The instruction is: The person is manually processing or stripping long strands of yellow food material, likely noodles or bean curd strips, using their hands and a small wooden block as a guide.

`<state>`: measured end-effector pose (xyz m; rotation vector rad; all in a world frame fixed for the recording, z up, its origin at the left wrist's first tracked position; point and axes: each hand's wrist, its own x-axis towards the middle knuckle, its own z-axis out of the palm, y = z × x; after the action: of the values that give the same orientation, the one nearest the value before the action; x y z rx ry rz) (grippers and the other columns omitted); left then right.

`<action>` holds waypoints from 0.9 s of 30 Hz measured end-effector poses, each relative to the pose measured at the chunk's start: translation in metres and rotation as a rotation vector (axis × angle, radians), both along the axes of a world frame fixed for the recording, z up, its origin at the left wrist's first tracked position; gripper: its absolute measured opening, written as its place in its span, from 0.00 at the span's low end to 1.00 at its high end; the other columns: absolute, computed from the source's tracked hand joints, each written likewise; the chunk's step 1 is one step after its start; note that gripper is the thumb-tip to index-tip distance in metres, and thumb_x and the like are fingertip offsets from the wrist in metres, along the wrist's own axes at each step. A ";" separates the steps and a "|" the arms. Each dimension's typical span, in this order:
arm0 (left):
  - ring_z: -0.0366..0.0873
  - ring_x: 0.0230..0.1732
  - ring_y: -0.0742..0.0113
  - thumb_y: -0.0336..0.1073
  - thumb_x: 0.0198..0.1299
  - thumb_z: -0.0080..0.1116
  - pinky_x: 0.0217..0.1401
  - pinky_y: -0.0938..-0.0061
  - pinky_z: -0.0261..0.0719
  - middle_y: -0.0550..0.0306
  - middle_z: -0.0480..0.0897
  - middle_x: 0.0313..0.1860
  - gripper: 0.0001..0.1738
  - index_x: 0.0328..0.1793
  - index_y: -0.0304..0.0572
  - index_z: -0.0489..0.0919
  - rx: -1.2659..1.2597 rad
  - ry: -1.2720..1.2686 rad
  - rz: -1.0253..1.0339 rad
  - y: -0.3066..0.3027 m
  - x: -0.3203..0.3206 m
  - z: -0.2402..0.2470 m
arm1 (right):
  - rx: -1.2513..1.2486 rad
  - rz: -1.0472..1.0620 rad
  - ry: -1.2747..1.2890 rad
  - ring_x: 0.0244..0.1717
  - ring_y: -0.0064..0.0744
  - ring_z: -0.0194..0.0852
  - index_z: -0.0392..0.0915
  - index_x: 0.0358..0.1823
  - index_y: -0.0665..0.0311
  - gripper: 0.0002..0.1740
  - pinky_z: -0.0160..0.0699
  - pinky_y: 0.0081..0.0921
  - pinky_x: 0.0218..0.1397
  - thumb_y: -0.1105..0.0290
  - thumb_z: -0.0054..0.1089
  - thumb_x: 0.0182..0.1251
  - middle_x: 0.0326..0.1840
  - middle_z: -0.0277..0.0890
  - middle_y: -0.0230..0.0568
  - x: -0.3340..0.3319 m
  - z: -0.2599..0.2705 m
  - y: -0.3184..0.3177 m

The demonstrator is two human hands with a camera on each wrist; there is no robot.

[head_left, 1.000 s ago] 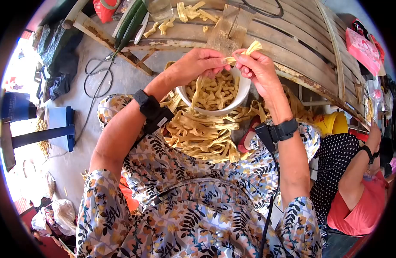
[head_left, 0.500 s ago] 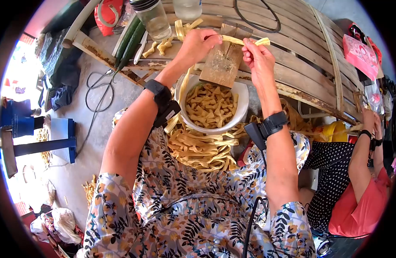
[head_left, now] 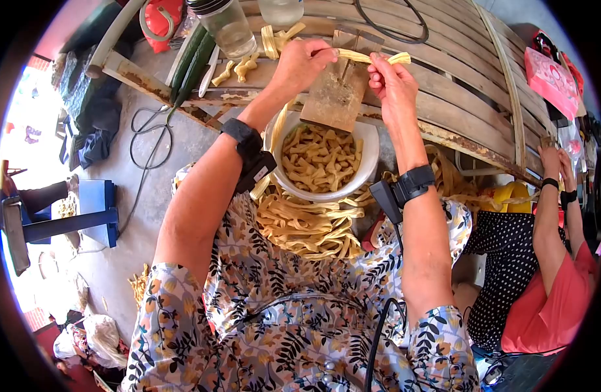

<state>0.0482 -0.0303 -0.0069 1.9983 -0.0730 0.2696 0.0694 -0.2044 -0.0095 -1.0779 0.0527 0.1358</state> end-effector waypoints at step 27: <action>0.74 0.28 0.78 0.29 0.61 0.47 0.33 0.83 0.73 0.60 0.78 0.28 0.06 0.42 0.35 0.73 -0.236 0.205 -0.386 -0.019 -0.101 0.012 | -0.406 0.403 -0.225 0.25 0.13 0.69 0.78 0.37 0.67 0.09 0.68 0.10 0.25 0.70 0.59 0.57 0.29 0.76 0.34 -0.073 0.021 -0.030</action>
<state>-0.0532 -0.0495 0.0046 1.7245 -0.2799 -0.1678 -0.0031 -0.2340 0.0110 -1.4946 -0.3550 0.3769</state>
